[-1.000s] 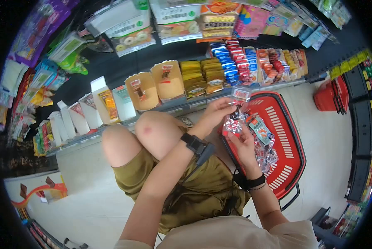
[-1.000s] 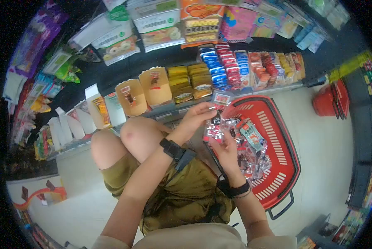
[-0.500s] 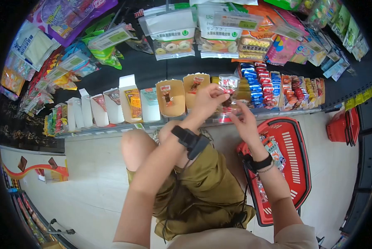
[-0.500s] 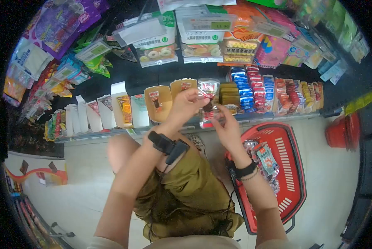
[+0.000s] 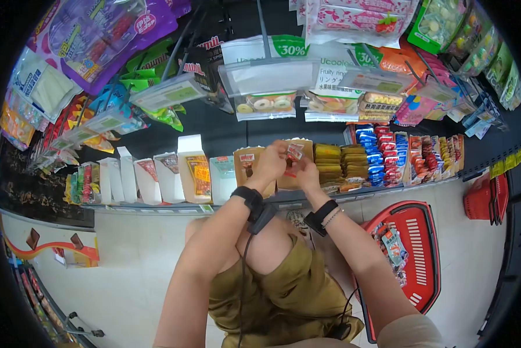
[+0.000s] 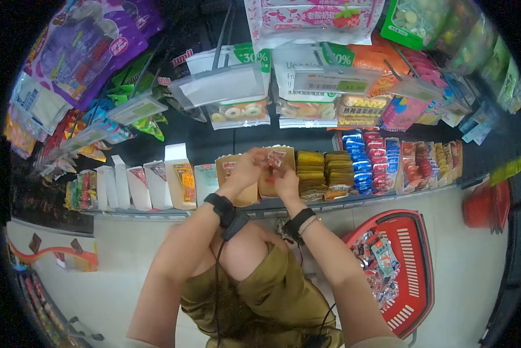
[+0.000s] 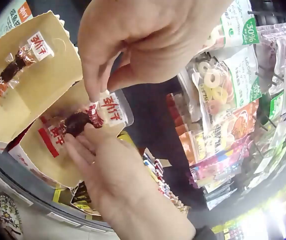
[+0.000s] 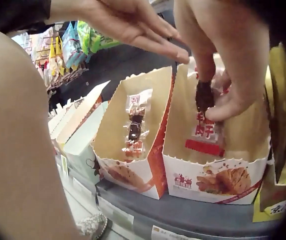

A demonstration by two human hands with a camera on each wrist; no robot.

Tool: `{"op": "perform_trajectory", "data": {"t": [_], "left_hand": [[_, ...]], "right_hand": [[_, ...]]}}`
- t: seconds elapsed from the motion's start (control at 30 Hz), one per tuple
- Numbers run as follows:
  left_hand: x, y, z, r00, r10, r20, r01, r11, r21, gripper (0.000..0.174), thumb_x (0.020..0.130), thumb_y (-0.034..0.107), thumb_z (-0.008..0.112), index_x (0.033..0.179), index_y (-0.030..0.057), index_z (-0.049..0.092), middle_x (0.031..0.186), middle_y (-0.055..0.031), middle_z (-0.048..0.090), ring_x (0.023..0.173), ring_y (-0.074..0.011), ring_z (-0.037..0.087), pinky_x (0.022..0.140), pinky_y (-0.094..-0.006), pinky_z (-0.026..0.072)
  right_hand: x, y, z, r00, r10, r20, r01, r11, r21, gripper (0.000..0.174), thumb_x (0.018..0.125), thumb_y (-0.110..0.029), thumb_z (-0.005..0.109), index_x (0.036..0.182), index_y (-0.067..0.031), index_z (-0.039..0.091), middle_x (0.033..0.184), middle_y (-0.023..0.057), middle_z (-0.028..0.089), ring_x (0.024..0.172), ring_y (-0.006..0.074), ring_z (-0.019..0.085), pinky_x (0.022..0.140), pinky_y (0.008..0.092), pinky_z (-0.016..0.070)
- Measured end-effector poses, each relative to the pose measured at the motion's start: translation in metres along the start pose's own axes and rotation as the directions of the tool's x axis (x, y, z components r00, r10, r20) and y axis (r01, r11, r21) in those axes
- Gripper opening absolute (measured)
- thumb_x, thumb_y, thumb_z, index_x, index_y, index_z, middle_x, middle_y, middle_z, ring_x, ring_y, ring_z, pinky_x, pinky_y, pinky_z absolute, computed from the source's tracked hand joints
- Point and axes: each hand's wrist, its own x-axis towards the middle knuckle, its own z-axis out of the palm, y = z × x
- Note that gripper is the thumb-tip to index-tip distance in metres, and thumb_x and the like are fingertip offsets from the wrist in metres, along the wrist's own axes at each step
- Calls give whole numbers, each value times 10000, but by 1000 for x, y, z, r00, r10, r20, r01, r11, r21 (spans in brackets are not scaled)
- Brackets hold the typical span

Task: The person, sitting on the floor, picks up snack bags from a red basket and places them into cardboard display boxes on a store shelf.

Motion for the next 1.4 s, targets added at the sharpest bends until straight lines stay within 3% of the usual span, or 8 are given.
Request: {"op": "perform_trajectory", "data": {"t": [0.13, 0.33, 0.43, 0.5, 0.73, 1.13, 1.2, 1.4], "left_hand": [[6, -3, 3, 996, 45, -74, -39, 997, 74, 383, 755, -83, 438, 1123, -11, 519, 991, -157, 615, 902, -225, 606, 778, -287, 473], [7, 0, -4, 996, -64, 69, 48, 975, 219, 405, 738, -51, 431, 1124, 9, 539, 1046, -235, 579, 998, -323, 566, 838, -345, 449], [6, 7, -9, 981, -46, 187, 16, 986, 163, 404, 743, -23, 421, 1124, 13, 551, 1068, -253, 565, 1017, -348, 549, 858, -361, 437], [-1, 23, -13, 987, -68, 145, 37, 978, 208, 426, 740, -13, 413, 1143, 13, 548, 1084, -257, 559, 1023, -362, 540, 869, -364, 430], [5, 12, -11, 978, -106, 179, 52, 957, 285, 460, 727, -29, 419, 1170, 9, 535, 1100, -253, 558, 1024, -357, 544, 873, -362, 427], [7, 0, -13, 985, -67, 159, 31, 975, 220, 441, 748, -63, 401, 1159, 11, 544, 1096, -203, 562, 1034, -310, 542, 869, -327, 426], [5, 3, -14, 991, -51, 122, 25, 979, 203, 401, 762, -51, 407, 1127, 6, 562, 1095, -201, 566, 1031, -315, 541, 867, -325, 425], [2, 7, -18, 997, 6, 80, -18, 987, 159, 293, 797, -16, 442, 1061, -29, 570, 1056, -208, 589, 1003, -345, 553, 842, -343, 437]], "right_hand": [[5, -12, 9, 999, 17, 48, -15, 999, -35, 213, 759, -19, 552, 967, -3, 593, 781, 120, 629, 760, 200, 612, 722, 312, 469], [5, 2, 25, 990, -140, -26, 130, 963, -236, 291, 749, 16, 530, 1037, -8, 557, 875, 135, 581, 943, 226, 558, 733, 310, 464], [6, 14, 32, 968, -234, -85, 213, 956, -202, 376, 775, 20, 485, 1150, -8, 467, 1120, 213, 501, 1132, 366, 428, 916, 395, 385], [9, 12, 31, 992, -125, -16, 126, 991, 35, 409, 775, 35, 475, 1180, 0, 428, 1166, 235, 450, 1104, 374, 449, 932, 404, 380], [1, 4, 24, 980, -186, -64, 172, 968, -182, 520, 765, 54, 487, 1270, 3, 377, 1202, 197, 444, 1099, 311, 481, 844, 317, 443], [5, 16, 15, 984, -119, 132, 114, 992, 51, 655, 705, 97, 448, 1335, -51, 346, 1119, 220, 490, 1062, 352, 503, 895, 349, 408], [-10, -31, -1, 971, 99, 216, -135, 978, 159, 616, 701, 105, 445, 1297, -36, 388, 1095, 206, 517, 1053, 333, 519, 889, 337, 411], [-17, 6, 0, 956, 106, 274, -117, 993, 24, 560, 819, 32, 487, 1348, -18, 313, 1221, 125, 464, 1045, 210, 517, 800, 277, 460]]}}
